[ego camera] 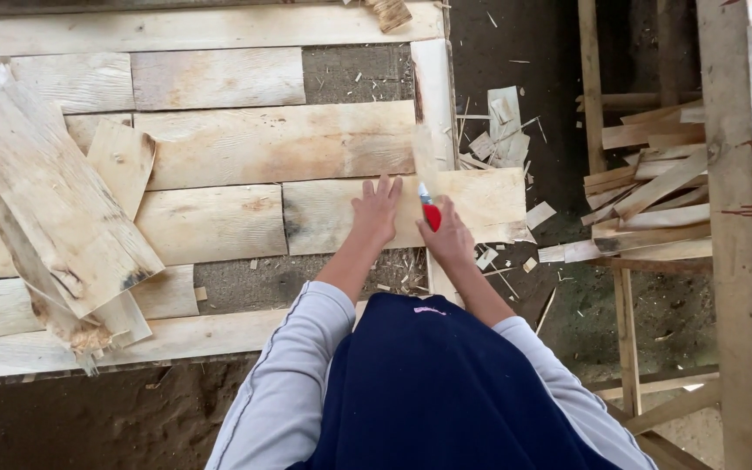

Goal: The person uses a red utility knife to shave thin strips from several wooden planks on a workbench. They repeatedly position each plank, draw the knife along its length to remove shavings, and set the pieces aside. The process is repeated for multiple planks throughout the clip.

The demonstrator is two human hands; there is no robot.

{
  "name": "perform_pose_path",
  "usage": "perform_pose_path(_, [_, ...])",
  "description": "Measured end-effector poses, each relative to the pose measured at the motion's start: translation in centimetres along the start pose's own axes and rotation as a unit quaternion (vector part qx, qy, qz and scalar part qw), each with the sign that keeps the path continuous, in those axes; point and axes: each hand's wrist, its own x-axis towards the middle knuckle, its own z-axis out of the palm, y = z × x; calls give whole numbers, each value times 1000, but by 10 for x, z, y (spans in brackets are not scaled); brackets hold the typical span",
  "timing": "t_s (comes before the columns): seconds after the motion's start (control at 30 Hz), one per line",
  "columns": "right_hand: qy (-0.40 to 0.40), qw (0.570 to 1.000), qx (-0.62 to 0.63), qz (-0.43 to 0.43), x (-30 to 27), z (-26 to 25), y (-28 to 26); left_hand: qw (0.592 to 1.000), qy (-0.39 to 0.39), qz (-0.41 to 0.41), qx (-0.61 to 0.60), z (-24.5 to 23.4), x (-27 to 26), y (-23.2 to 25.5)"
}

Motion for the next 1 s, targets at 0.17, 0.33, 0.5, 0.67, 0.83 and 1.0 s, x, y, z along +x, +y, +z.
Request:
perform_pose_path(0.17, [-30, 993, -105, -34, 26, 36, 21, 1000, 12, 9, -7, 16, 7, -4])
perform_pose_path(0.33, [-56, 981, -182, -35, 29, 46, 22, 1000, 3, 15, 6, 21, 17, -7])
perform_pose_path(0.5, [-83, 971, -223, -34, 7, 22, -2, 1000, -5, 15, 14, 26, 27, -7])
perform_pose_path(0.67, [-78, 961, -259, -52, 18, 31, 10, 1000, 3, 14, 8, 22, 22, -3])
perform_pose_path(0.83, [-91, 957, -270, -60, 21, 36, 10, 1000, -8, 15, 16, 23, 26, -4])
perform_pose_path(1.0, [-90, 964, -241, -69, 19, 37, 19, 999, -22, 20, 41, 41, 42, -9])
